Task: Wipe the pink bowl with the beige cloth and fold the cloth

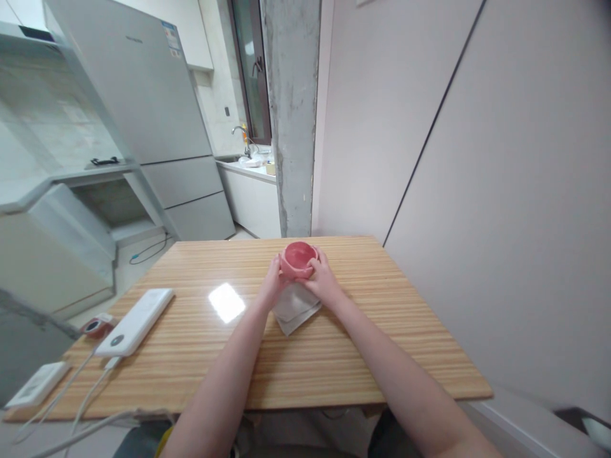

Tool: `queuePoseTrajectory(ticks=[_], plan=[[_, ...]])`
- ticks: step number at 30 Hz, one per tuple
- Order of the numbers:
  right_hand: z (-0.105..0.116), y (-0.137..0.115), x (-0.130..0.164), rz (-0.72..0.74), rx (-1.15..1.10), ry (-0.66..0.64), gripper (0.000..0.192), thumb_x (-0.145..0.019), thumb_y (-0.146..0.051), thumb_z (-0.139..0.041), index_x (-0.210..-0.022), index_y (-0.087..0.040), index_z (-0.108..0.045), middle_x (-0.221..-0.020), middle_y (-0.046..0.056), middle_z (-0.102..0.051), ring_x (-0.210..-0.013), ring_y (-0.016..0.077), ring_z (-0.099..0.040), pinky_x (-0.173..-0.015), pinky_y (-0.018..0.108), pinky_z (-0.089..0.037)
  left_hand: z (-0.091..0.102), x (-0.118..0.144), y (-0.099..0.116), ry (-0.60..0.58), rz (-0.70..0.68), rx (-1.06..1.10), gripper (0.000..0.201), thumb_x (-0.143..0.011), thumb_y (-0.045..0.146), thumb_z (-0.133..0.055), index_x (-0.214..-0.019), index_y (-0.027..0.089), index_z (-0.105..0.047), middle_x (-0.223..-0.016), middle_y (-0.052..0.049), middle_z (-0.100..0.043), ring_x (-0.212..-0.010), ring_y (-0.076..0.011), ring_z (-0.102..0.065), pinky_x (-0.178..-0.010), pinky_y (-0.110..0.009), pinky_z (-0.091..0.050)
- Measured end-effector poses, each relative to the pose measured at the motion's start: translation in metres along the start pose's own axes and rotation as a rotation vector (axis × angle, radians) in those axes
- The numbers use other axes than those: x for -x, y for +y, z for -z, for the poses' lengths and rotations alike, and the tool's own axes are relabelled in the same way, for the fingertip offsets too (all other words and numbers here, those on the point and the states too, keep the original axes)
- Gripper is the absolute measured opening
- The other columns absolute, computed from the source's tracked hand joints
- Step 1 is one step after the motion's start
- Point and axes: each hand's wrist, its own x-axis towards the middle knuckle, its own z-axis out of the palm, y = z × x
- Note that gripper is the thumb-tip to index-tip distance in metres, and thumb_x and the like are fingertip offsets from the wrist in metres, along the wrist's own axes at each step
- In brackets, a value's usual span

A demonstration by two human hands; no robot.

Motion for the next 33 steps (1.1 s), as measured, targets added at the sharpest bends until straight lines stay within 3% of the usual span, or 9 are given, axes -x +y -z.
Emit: queuePoseTrajectory(ticks=[2, 4, 8, 11, 15, 20, 26, 30, 33], plan=[[0.012, 0.017, -0.005, -0.084, 0.049, 0.129, 0.026, -0.068, -0.034, -0.073, -0.081, -0.021, -0.053, -0.14, 0.013, -0.036, -0.133, 0.0245, -0.034, -0.112, 0.04, -0.026, 0.0, 0.004, 0.002, -0.03, -0.008, -0.148, 0.036, -0.081, 0.052, -0.053, -0.106, 0.026, -0.053, -0.099, -0.005, -0.061, -0.082, -0.018, -0.062, -0.076, -0.033, -0.047], [0.03, 0.038, -0.009, -0.184, 0.132, 0.271, 0.026, -0.068, -0.033, -0.072, -0.079, -0.021, -0.051, -0.14, 0.014, -0.034, -0.132, 0.0261, -0.035, -0.11, 0.04, -0.027, 0.0, 0.008, 0.0, -0.049, -0.141, -0.451, 0.025, -0.076, 0.044, -0.062, -0.09, 0.023, -0.058, -0.085, -0.003, -0.06, -0.076, -0.0175, -0.059, -0.073, -0.031, -0.045], [0.071, 0.081, -0.006, -0.338, 0.358, 0.515, 0.026, -0.072, -0.034, -0.068, -0.085, -0.018, -0.052, -0.142, 0.02, -0.03, -0.133, 0.0281, -0.032, -0.109, 0.04, -0.025, 0.003, 0.016, -0.007, -0.264, -0.371, -1.081, 0.019, -0.075, 0.037, -0.062, -0.068, 0.022, -0.054, -0.067, 0.0, -0.056, -0.065, -0.0158, -0.051, -0.064, -0.028, -0.04], [0.087, 0.102, 0.001, -0.437, 0.475, 0.592, 0.028, -0.07, -0.031, -0.068, -0.088, -0.015, -0.054, -0.14, 0.021, -0.031, -0.129, 0.0293, -0.035, -0.108, 0.038, -0.027, 0.002, 0.022, -0.009, -0.426, -0.392, -1.289, 0.023, -0.073, 0.042, -0.064, -0.077, 0.021, -0.056, -0.079, -0.001, -0.06, -0.072, -0.0168, -0.054, -0.065, -0.028, -0.04], [0.088, 0.114, 0.006, -0.492, 0.526, 0.594, 0.032, -0.069, -0.031, -0.069, -0.093, -0.014, -0.056, -0.139, 0.021, -0.032, -0.127, 0.0303, -0.037, -0.107, 0.038, -0.027, -0.004, 0.03, -0.007, -0.523, -0.407, -1.417, 0.04, -0.064, 0.042, -0.071, -0.094, 0.021, -0.056, -0.099, -0.004, -0.062, -0.09, -0.0206, -0.056, -0.076, -0.028, -0.042], [0.083, 0.116, 0.005, -0.502, 0.558, 0.555, 0.03, -0.07, -0.031, -0.069, -0.091, -0.013, -0.058, -0.138, 0.022, -0.033, -0.129, 0.0306, -0.034, -0.107, 0.037, -0.028, -0.008, 0.033, -0.005, -0.551, -0.434, -1.442, 0.027, -0.069, 0.03, -0.063, -0.093, 0.02, -0.055, -0.097, -0.005, -0.063, -0.089, -0.0195, -0.057, -0.074, -0.027, -0.042], [0.084, 0.108, 0.007, -0.557, 0.622, 0.517, 0.036, -0.071, -0.033, -0.069, -0.098, -0.011, -0.058, -0.141, 0.024, -0.031, -0.13, 0.0338, -0.034, -0.106, 0.043, -0.029, -0.008, 0.029, -0.01, -0.489, -0.427, -1.406, 0.013, -0.068, 0.016, -0.053, -0.08, 0.02, -0.056, -0.081, -0.002, -0.063, -0.075, -0.0169, -0.055, -0.063, -0.026, -0.036], [0.078, 0.084, -0.001, -0.556, 0.721, 0.539, 0.061, -0.074, -0.037, -0.066, -0.126, -0.01, -0.047, -0.148, 0.025, -0.022, -0.135, 0.0406, -0.024, -0.105, 0.055, -0.024, -0.007, 0.02, -0.009, -0.311, -0.345, -1.076, 0.007, -0.07, 0.021, -0.052, -0.075, 0.019, -0.057, -0.072, 0.0, -0.059, -0.068, -0.0145, -0.053, -0.062, -0.026, -0.037], [0.06, 0.058, -0.008, -0.371, 0.589, 0.258, 0.052, -0.084, -0.039, -0.054, -0.127, -0.012, -0.047, -0.132, 0.021, -0.047, -0.122, 0.0302, -0.044, -0.1, 0.043, -0.035, -0.001, 0.009, 0.0, -0.141, -0.232, -0.616, 0.011, -0.068, 0.025, -0.054, -0.076, 0.018, -0.057, -0.069, 0.002, -0.058, -0.067, -0.013, -0.053, -0.062, -0.024, -0.039]])
